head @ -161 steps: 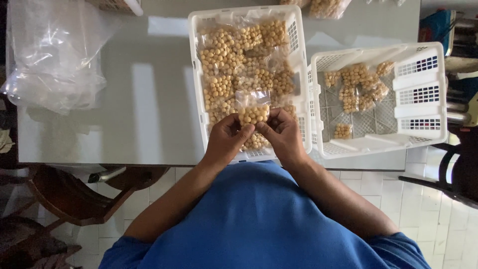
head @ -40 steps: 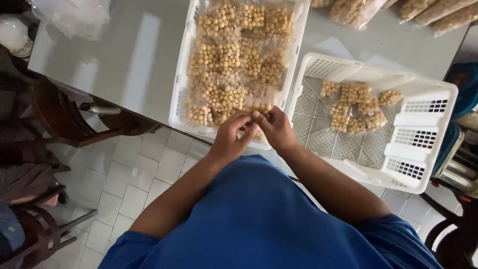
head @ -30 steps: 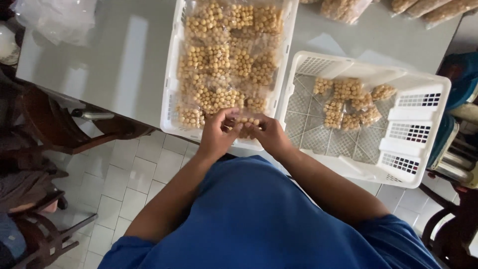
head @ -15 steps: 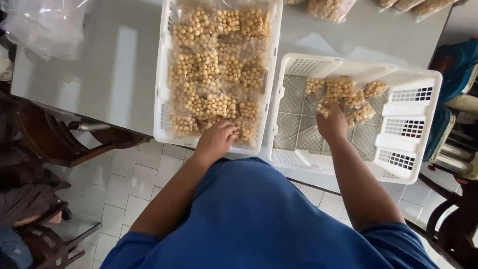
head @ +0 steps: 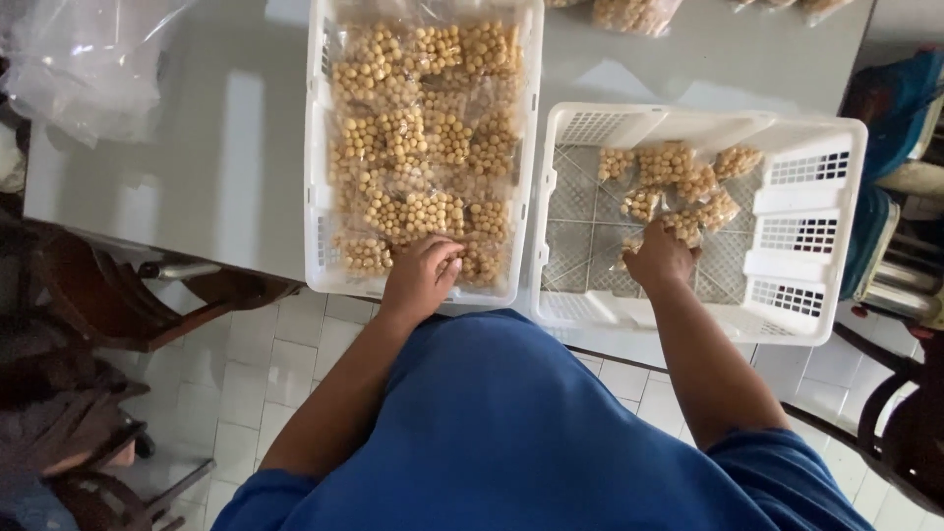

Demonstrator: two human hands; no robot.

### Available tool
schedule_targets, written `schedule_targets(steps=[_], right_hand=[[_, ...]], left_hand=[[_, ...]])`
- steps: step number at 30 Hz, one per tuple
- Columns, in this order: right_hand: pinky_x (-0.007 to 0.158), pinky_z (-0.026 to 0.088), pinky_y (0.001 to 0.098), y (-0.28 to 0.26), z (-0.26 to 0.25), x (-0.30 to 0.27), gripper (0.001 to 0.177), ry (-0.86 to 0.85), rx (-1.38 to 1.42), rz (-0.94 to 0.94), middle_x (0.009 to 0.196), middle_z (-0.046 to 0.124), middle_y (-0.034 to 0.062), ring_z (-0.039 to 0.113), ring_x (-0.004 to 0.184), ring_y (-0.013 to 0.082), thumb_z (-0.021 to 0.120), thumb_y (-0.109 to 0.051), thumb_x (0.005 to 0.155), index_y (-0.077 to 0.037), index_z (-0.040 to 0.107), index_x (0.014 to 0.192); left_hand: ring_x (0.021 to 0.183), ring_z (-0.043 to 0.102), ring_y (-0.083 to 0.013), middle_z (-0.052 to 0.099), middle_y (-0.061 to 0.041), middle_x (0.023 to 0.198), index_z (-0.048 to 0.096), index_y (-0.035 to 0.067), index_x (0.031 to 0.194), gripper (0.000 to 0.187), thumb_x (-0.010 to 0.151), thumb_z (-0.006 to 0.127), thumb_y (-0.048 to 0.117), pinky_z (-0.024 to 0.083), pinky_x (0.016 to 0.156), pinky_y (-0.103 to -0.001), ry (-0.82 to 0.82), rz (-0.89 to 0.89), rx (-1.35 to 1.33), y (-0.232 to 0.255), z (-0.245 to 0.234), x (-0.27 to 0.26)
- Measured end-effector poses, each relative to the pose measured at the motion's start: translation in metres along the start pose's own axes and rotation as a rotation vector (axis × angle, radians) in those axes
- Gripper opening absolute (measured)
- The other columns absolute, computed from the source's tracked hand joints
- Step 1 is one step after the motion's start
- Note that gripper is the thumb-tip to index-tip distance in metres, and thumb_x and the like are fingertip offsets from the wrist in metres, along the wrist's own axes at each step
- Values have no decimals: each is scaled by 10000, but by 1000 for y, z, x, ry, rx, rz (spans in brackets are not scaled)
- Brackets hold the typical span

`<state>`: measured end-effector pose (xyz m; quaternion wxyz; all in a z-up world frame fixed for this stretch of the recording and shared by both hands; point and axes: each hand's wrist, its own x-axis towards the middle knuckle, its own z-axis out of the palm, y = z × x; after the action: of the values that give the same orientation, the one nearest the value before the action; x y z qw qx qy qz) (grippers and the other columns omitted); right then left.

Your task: The person organizes and sorts small plastic bags containing food items by picking them up from the table and moving them between two white plastic crates by hand.

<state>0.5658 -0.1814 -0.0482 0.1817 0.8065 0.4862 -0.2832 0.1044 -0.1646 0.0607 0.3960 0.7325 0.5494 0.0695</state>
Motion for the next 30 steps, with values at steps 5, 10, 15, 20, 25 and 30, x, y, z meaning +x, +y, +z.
schedule_targets(steps=[5, 10, 15, 20, 25, 30], right_hand=[[1285, 372, 707, 3, 13, 3, 573, -53, -52, 19, 1515, 844, 154, 781, 1433, 437, 843, -478, 1065, -206, 741, 1559], [1075, 601, 699, 3, 27, -2, 520, 52, 407, -97, 1263, 877, 269, 793, 1292, 535, 869, -485, 965, -71, 876, 1279], [934, 603, 468, -68, -31, -80, 414, 207, 949, -130, 1055, 837, 129, 800, 1056, 316, 894, -460, 1029, -107, 801, 1225], [762, 587, 337, -157, -35, -133, 266, 247, 1154, -253, 879, 803, 45, 747, 834, 156, 948, -344, 1051, -137, 797, 1120], [724, 563, 259, -240, -19, -179, 229, 177, 1342, -342, 778, 720, 0, 710, 755, 111, 935, -250, 1026, -117, 753, 1070], [915, 589, 353, -277, -6, -189, 440, 364, 1201, -398, 1083, 795, 41, 802, 956, 195, 1021, -331, 984, -141, 740, 1264]], left_hand=[[1367, 770, -314, 802, -74, 1446, 806, 181, 1484, 312, 1222, 672, 283, 688, 1084, -504, 33, 34, -4, -5, -12, 0], [1213, 817, -357, 838, -95, 1307, 845, 174, 1393, 253, 1163, 751, 223, 694, 1010, -519, 117, 212, -69, -23, -13, 7], [1164, 830, -385, 853, -128, 1184, 859, 155, 1358, 253, 1124, 808, 235, 682, 996, -525, 105, 250, -225, -18, -24, 12], [1215, 806, -310, 847, -146, 1280, 810, 109, 1432, 441, 1080, 901, 359, 635, 1045, -493, -39, 86, -552, -5, -43, 18], [1006, 791, -160, 833, -49, 990, 846, 147, 1216, 259, 1117, 890, 383, 614, 894, -342, -166, 80, -797, -23, -57, 28], [878, 738, -152, 761, -60, 892, 811, 93, 1132, 226, 1102, 874, 309, 601, 807, -362, -100, 66, -834, -52, -80, 23]])
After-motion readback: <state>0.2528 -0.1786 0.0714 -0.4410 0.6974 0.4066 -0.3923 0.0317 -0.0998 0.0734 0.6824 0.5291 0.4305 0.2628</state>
